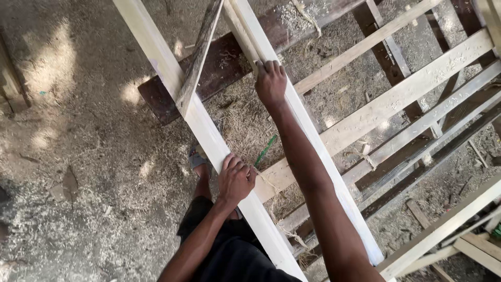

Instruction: The person sands a white wooden frame using a sanding block. They move the block along the edges and flat surfaces of the frame, applying pressure to smooth the wood. The person adjusts their grip and position to reach different sections of the frame.

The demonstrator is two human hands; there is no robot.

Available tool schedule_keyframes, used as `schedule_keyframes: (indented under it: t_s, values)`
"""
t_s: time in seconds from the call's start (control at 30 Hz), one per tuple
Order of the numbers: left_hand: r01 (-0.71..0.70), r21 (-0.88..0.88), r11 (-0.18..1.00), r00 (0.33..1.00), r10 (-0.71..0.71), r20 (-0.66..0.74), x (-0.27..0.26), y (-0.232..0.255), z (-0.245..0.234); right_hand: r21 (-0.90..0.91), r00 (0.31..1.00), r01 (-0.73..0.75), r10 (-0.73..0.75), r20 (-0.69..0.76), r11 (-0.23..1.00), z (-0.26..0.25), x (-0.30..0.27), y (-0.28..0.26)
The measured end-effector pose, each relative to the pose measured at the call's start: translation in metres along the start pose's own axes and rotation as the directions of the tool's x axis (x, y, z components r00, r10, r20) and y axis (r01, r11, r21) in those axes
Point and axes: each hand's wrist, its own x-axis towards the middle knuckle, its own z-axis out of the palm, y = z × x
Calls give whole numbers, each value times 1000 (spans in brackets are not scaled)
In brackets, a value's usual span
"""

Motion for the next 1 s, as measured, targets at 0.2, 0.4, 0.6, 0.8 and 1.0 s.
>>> schedule_keyframes:
  t_s: [0.2,0.4,0.6,0.8,1.0]
  values:
    - [-99,47,994,989,104,-105,-3,-5,4,-36,999,-10,11,31,999,-69,-117,27]
    - [9,63,998,997,-14,81,-2,-2,3,-50,997,-52,55,49,997,-243,-324,54]
    - [-69,111,991,996,75,-48,-1,-1,2,36,967,-253,254,-13,967,-267,-309,43]
    - [-32,58,998,999,33,-22,1,0,-1,64,965,-214,221,-139,975,-162,-181,33]
    - [-36,44,998,999,37,-34,0,0,-1,141,935,-307,326,-142,941,-67,-68,16]
